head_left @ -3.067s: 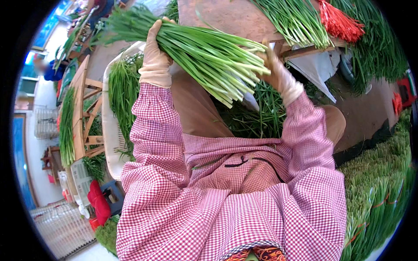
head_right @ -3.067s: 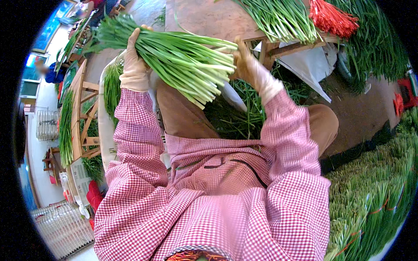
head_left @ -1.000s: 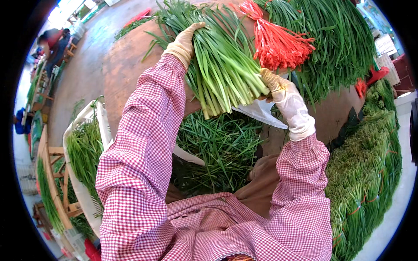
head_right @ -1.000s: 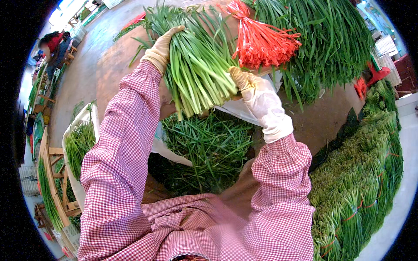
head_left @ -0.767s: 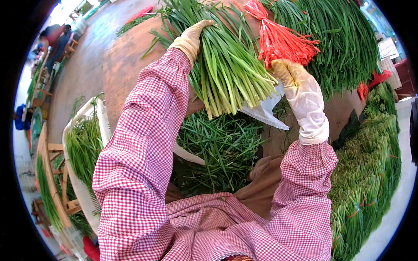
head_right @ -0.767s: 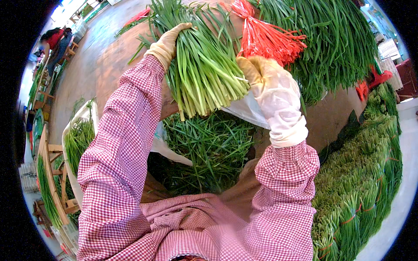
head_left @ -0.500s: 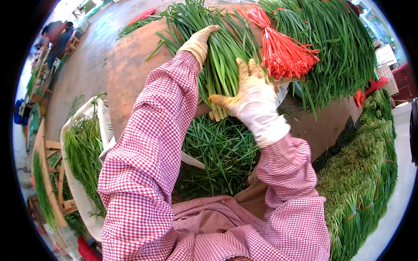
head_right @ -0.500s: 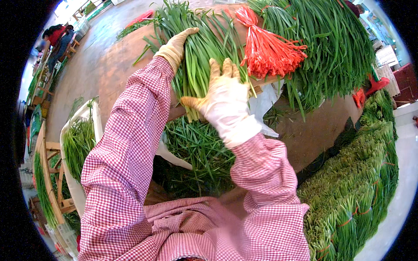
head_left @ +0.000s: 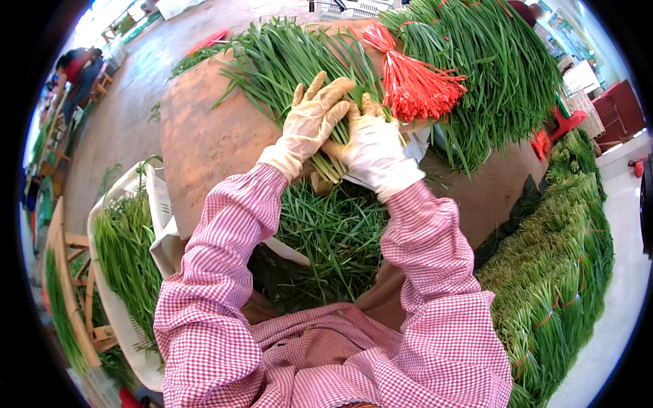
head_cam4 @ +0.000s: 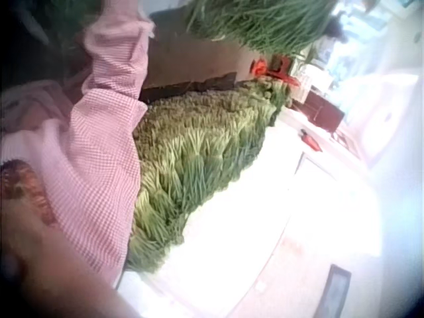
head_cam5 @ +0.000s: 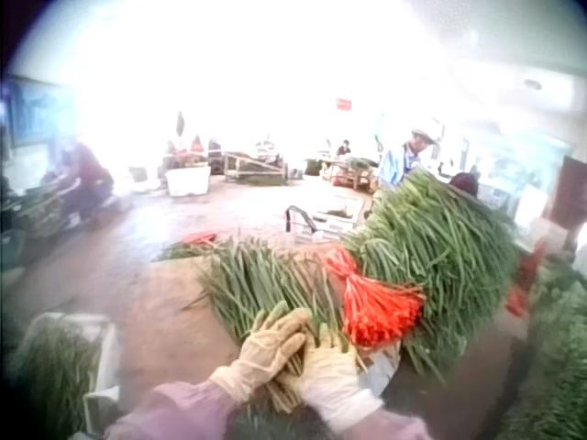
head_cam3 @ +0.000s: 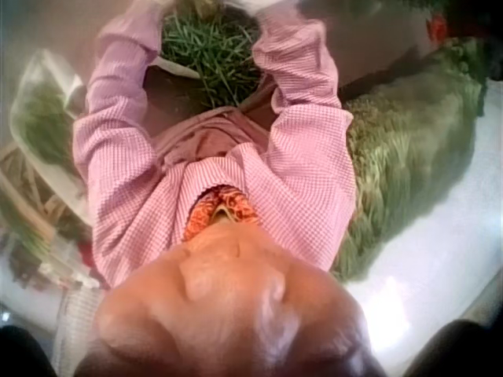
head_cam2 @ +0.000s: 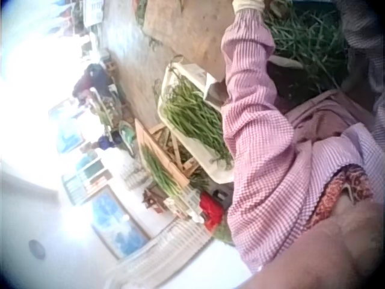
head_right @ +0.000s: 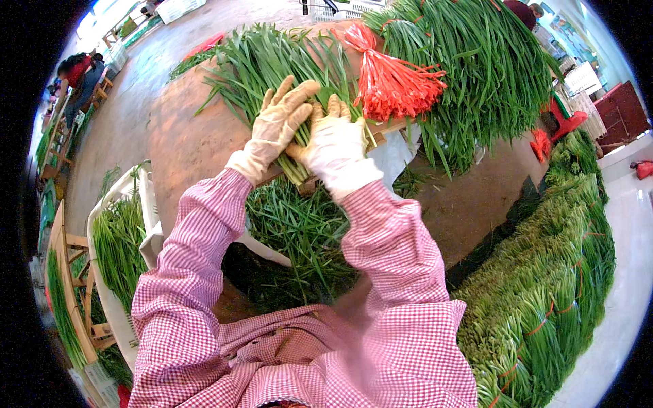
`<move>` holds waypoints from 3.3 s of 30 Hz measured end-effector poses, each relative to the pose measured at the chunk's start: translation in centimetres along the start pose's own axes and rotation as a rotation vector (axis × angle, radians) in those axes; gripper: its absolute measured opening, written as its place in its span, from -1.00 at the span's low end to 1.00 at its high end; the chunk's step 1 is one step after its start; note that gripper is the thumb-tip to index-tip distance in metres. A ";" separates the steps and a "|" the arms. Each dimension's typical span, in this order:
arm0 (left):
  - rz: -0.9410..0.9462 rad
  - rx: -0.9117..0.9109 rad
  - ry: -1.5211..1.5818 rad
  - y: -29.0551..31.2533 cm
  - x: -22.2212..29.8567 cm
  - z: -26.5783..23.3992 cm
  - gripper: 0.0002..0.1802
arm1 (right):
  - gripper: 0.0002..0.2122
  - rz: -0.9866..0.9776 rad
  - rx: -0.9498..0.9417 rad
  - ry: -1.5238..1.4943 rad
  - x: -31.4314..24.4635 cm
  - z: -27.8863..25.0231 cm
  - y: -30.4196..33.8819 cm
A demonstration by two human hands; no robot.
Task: The person cleans and sorts bunches of chives by hand, removing loose or yellowed leaves and aligning the stems before placing them in a bin.
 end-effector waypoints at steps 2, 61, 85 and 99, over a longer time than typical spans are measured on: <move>-0.006 -0.024 0.096 0.0 -0.4 0.0 -0.49 | -0.28 -0.092 0.189 -0.302 2.4 -1.5 0.7; 0.060 0.144 0.052 4.8 -1.4 -7.5 -0.47 | -0.81 -0.169 0.395 -0.677 -1.7 -2.3 5.6; 0.373 -0.151 0.105 2.1 -1.7 -2.7 -0.57 | -0.51 -0.033 0.383 -1.304 0.3 4.4 1.7; 0.421 -0.071 -0.076 2.1 -3.4 -0.2 -0.59 | -0.21 -0.500 0.320 -0.194 -6.6 -0.4 3.5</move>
Point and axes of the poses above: each hand's wrist, its own y-axis away from the middle knuckle, its own z-axis out of the palm, x = y × z, the point moved 6 cm from there along -y, towards the middle knuckle, and after that the axes turned 4 degrees about x, right-handed, at the moved point
